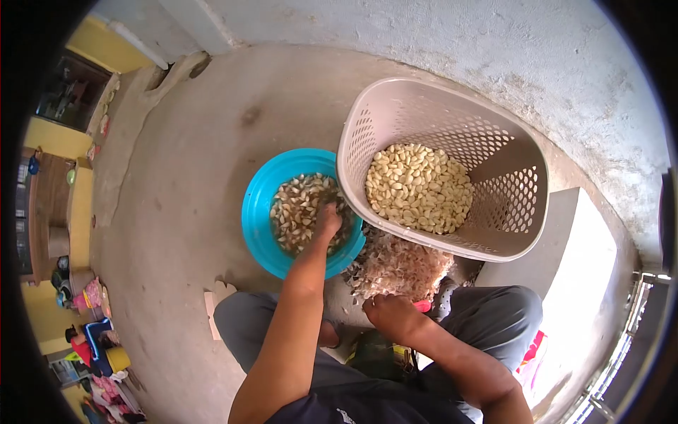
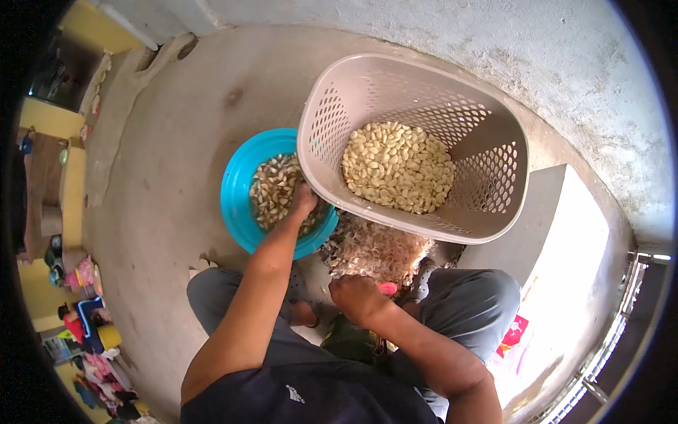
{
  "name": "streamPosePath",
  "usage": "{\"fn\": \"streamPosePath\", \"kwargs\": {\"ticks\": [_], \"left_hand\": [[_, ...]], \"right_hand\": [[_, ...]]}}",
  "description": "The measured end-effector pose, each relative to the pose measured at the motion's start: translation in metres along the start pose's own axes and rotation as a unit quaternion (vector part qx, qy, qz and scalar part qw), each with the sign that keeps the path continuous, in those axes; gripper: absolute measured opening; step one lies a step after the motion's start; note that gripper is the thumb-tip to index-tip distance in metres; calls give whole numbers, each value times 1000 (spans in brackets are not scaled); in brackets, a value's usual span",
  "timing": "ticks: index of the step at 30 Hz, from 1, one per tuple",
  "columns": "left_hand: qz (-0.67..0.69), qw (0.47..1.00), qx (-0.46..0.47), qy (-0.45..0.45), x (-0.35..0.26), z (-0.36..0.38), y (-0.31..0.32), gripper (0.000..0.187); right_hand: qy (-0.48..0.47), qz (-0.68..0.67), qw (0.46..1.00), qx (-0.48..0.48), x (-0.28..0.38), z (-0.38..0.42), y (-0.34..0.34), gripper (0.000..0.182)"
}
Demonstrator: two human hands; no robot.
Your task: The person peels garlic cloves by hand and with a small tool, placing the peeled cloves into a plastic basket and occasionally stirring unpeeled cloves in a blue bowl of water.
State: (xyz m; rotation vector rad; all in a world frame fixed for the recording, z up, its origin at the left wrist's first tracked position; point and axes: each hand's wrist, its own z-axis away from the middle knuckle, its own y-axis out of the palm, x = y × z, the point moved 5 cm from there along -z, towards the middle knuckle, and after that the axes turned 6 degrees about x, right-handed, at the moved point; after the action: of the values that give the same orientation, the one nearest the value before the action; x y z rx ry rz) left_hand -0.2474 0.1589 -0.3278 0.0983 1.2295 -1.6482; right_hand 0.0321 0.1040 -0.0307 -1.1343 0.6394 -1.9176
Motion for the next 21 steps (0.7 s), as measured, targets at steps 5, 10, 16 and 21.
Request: {"fn": "streamPosePath", "kwargs": {"ticks": [5,10,16,21], "left_hand": [[185,976,-5,-115,1,39,-27,12],[442,881,40,-165,-9,61,-68,4],[530,842,38,-93,-62,102,-145,9],[638,767,10,-64,-112,157,-193,16]], "right_hand": [[-11,-1,1000,18,4,0,0,19],[-31,2,999,31,2,-8,16,21],[-46,-110,987,110,9,-17,42,25],[-52,79,977,192,11,-19,57,28]]}}
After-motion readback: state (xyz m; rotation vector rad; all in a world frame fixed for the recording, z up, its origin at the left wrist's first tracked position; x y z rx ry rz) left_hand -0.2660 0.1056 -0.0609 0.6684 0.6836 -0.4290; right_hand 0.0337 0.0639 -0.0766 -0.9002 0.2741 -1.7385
